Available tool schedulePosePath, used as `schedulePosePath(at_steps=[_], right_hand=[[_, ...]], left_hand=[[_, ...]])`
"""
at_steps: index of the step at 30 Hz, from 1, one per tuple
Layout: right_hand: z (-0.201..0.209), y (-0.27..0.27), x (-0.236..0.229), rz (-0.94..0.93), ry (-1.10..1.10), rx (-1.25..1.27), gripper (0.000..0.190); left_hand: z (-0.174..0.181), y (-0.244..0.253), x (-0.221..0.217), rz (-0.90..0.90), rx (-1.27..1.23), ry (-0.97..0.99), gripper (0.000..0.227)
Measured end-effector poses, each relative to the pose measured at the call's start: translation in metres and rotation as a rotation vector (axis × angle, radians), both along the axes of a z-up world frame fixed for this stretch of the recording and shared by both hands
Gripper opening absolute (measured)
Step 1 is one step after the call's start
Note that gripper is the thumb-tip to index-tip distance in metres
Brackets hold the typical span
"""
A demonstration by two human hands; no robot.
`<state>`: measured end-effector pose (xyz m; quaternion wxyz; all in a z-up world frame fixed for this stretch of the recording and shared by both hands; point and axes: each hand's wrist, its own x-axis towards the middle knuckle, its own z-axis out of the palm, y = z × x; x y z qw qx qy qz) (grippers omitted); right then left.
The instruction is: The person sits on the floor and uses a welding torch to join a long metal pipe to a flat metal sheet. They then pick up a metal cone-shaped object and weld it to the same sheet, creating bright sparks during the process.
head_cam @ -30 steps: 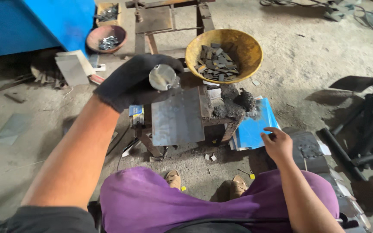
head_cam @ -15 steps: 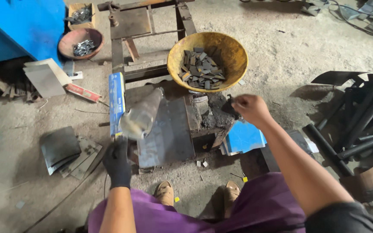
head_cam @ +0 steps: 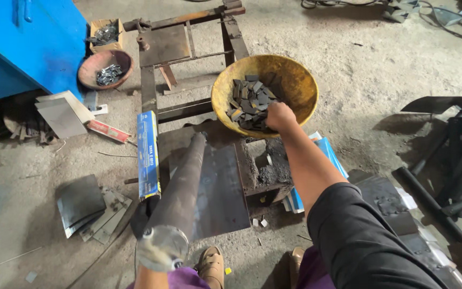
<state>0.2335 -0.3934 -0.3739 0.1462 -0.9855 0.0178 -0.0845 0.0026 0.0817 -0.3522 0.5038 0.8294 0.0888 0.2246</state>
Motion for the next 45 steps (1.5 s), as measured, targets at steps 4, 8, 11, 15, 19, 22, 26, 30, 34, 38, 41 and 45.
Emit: schedulePosePath(at_steps=[4,8,11,15,19,22,26,30,34,38,41,45], right_hand=[[-0.005,0.013,-0.004,-0.065,-0.010,0.009,0.022],[0.014,0.017,-0.020,-0.023,-0.113,0.115,0.022],[0.048,0.017,-0.051,-0.017,-0.408,0.317,0.024],[0.096,0.048,-0.142,-0.042,-0.224,0.941,0.042],[0.115,0.104,-0.255,-0.034,0.086,1.227,0.034],[0.109,0.133,-0.316,0.042,0.144,1.349,0.026],[0.111,0.131,-0.341,0.095,0.079,1.224,0.026],[0.124,0.132,-0.366,0.113,0.063,1.101,0.024],[0.153,0.121,-0.398,0.137,0.153,0.873,0.039],[0.167,0.058,-0.427,-0.298,0.213,0.199,0.053],[0.142,-0.036,-0.478,-0.606,0.257,0.051,0.060],[0.047,-0.129,-0.565,-0.803,0.505,0.077,0.092]], left_hand=[[-0.029,0.007,-0.008,0.021,-0.045,0.050,0.036],[-0.065,0.021,-0.010,0.035,-0.061,0.082,0.039],[-0.082,0.017,0.004,-0.033,-0.191,0.110,0.041],[-0.048,-0.022,-0.012,-0.378,-0.305,-0.013,0.047],[0.040,-0.105,-0.065,-0.604,-0.221,0.201,0.032],[0.087,-0.147,-0.098,-0.732,-0.391,0.270,0.025],[0.112,-0.161,-0.120,-0.657,-0.493,0.212,0.019],[0.111,-0.164,-0.134,-0.722,-0.527,0.240,0.017],[0.098,-0.167,-0.145,-0.675,-0.571,0.237,0.016],[0.087,-0.152,-0.140,-0.653,-0.563,0.133,0.017],[0.080,-0.133,-0.134,-0.569,-0.766,0.237,0.010],[0.067,-0.117,-0.126,-0.521,-0.779,0.338,0.011]])
